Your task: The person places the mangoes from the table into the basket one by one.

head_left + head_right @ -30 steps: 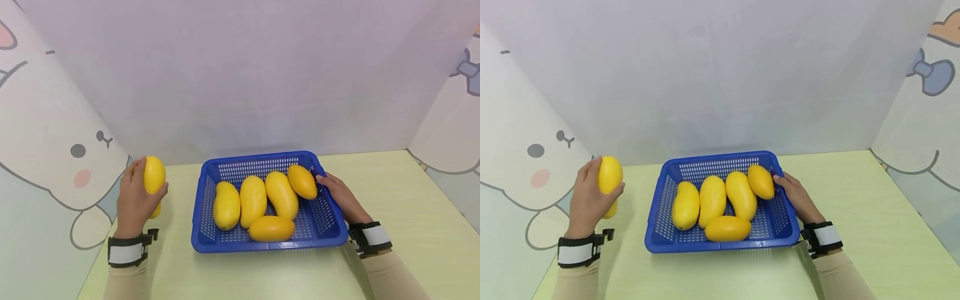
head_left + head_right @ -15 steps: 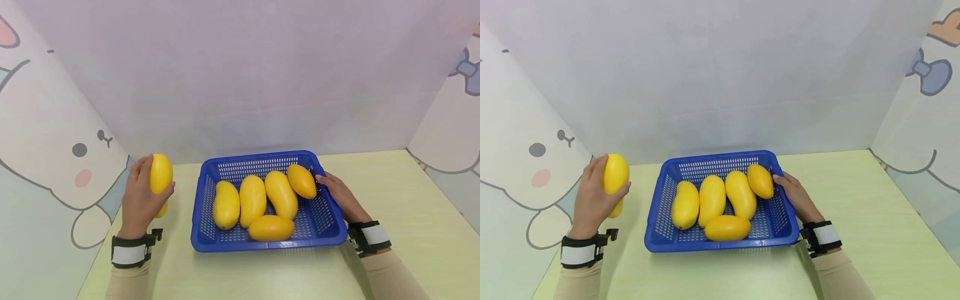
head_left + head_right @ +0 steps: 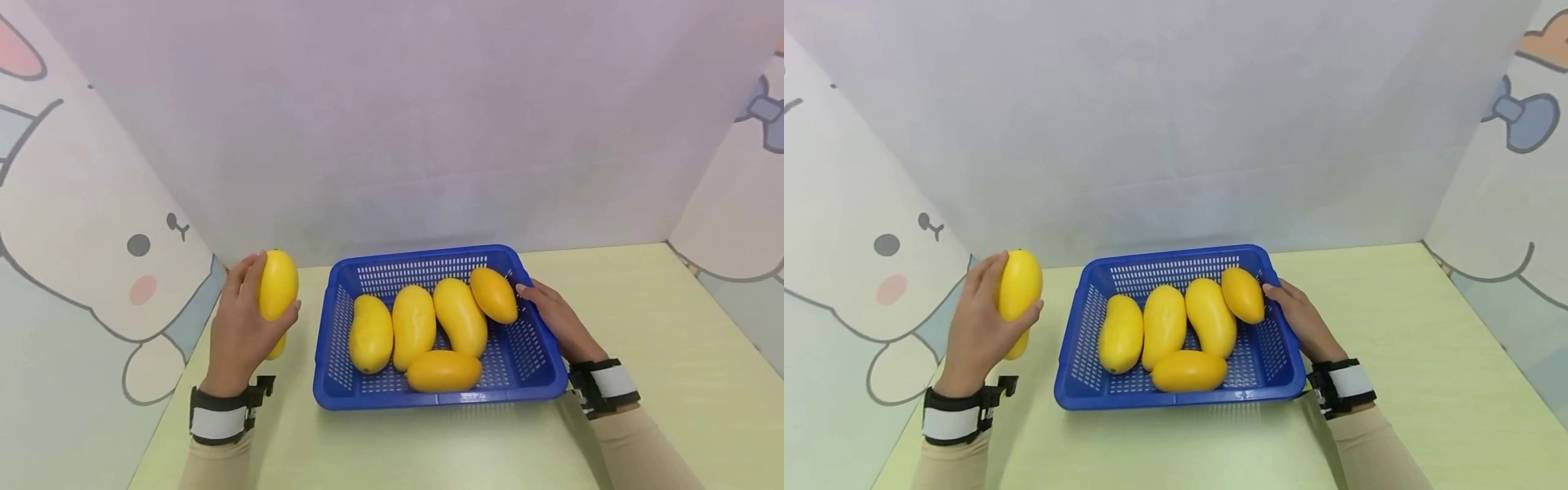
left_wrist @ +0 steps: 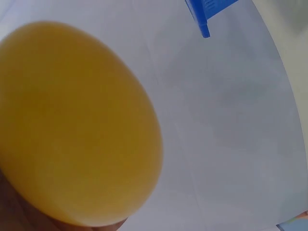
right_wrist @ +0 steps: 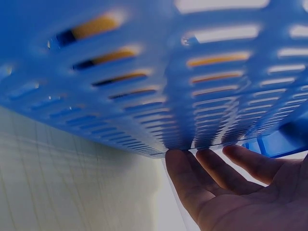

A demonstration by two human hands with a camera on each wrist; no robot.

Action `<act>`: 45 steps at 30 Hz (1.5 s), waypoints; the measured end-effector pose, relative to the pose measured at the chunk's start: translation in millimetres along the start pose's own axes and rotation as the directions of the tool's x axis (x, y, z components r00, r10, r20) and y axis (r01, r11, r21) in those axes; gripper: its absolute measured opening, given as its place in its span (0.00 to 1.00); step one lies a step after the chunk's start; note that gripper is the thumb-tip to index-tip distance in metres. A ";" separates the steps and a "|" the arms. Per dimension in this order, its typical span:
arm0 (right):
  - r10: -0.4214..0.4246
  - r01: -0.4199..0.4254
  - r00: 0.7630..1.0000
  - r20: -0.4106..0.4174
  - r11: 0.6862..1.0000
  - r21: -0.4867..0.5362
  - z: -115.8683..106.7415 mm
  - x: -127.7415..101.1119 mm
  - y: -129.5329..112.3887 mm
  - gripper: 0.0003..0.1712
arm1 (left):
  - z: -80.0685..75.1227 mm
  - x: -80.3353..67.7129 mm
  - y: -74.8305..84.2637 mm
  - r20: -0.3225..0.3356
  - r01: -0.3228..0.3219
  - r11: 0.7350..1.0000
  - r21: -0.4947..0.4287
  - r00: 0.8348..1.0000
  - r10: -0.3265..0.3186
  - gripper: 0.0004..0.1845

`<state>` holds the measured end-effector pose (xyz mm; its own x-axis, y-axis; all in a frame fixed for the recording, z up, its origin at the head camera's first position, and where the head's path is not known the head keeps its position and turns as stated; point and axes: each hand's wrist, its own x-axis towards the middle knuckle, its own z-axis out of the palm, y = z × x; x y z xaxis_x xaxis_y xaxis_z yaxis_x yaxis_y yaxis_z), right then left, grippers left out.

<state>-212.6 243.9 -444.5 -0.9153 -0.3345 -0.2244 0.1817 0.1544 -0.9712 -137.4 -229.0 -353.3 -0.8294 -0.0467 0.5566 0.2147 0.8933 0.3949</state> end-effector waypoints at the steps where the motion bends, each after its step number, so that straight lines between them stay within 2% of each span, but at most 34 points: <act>1: 0.001 -0.001 1.000 -0.001 1.000 0.000 0.0 0.1 -0.4 0.44 | -0.3 -0.2 1.8 0.000 -0.003 1.000 -0.003 1.000 0.003 0.47; 6: 0.003 -0.003 1.000 -0.007 1.000 -0.001 -0.9 0.6 -0.8 0.44 | -0.1 -0.5 12.0 0.018 -0.027 1.000 -0.013 0.999 0.028 0.48; 12: 0.002 -0.002 1.000 -0.015 1.000 -0.004 -2.7 0.6 0.1 0.44 | 4.0 0.4 22.4 0.063 -0.091 0.996 -0.008 0.994 0.091 0.48; 19: -0.005 0.005 1.000 -0.018 1.000 -0.008 -4.2 -0.8 1.4 0.44 | 6.5 0.3 31.3 0.079 -0.134 0.991 -0.022 0.988 0.136 0.48; 31: 0.012 -0.012 1.000 -0.019 1.000 0.018 -2.4 -2.5 2.9 0.43 | 9.6 5.0 52.7 0.152 -0.222 0.971 -0.083 0.961 0.233 0.48; 38: 0.010 -0.009 1.000 -0.017 1.000 0.024 -1.1 -1.1 2.3 0.44 | 6.9 10.6 58.9 0.150 -0.290 0.954 -0.080 0.942 0.299 0.48; 45: 0.004 -0.003 1.000 -0.015 1.000 0.005 1.2 -0.5 -0.4 0.43 | 6.9 13.3 66.2 0.142 -0.301 0.948 -0.104 0.939 0.314 0.47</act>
<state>-211.8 243.0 -444.2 -0.9198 -0.3204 -0.2267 0.1867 0.1509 -0.9708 -137.8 -167.4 -324.8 -0.7845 0.2999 0.5428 0.5070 0.8142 0.2829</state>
